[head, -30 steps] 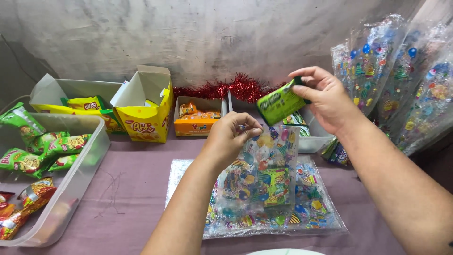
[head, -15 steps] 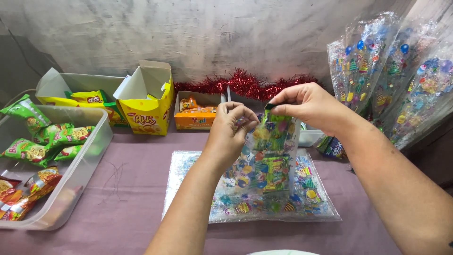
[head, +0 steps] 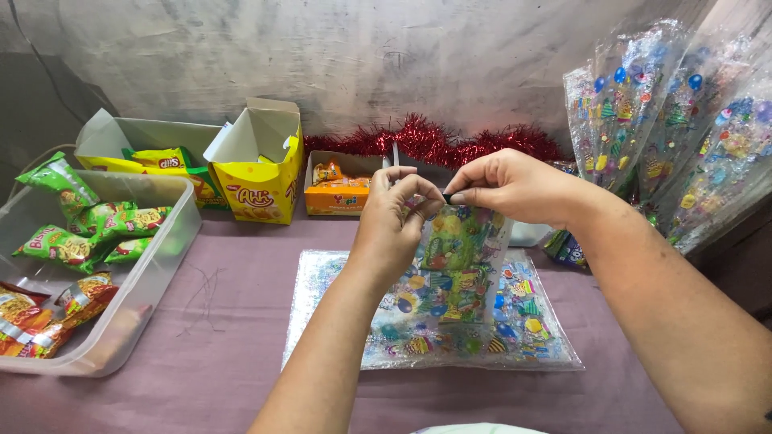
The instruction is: Packing assorted snack packets and candies into decorative plastic bags at a workstation.
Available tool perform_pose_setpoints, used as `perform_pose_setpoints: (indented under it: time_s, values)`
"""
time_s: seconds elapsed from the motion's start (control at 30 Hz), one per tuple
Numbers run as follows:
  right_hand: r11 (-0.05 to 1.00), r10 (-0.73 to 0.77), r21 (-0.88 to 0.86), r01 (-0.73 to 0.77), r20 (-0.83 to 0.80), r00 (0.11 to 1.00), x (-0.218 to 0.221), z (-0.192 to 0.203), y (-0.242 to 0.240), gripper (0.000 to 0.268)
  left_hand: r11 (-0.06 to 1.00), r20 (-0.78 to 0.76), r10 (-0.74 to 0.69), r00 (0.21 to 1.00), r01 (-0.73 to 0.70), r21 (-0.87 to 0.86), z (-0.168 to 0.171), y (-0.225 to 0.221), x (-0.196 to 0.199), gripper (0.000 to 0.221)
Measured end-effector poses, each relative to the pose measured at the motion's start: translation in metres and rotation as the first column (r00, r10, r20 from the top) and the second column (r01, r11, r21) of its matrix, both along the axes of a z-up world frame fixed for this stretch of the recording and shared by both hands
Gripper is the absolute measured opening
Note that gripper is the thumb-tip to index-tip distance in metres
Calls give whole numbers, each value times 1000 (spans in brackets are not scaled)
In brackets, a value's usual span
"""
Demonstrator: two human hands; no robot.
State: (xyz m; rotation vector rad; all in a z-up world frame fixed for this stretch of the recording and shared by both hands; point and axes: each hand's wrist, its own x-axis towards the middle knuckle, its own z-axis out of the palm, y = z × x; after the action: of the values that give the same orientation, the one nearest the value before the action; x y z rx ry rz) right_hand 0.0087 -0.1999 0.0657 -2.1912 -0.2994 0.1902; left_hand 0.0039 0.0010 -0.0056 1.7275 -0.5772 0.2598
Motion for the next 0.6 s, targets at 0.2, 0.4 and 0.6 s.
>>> perform_pose_setpoints:
  time_s: [0.2, 0.4, 0.6]
  values:
    - [999, 32, -22, -32, -6, 999, 0, -4, 8, 18, 1000, -15, 21, 1000, -21, -18, 2, 5, -5, 10]
    - [998, 43, -51, -44, -19, 999, 1, -7, 11, 22, 1000, -11, 26, 1000, -26, -15, 3, 12, -4, 9]
    - [998, 27, -55, -29, -37, 999, 0, 2, 18, 27, 1000, -9, 29, 1000, -29, 8, 0, 18, 1, 7]
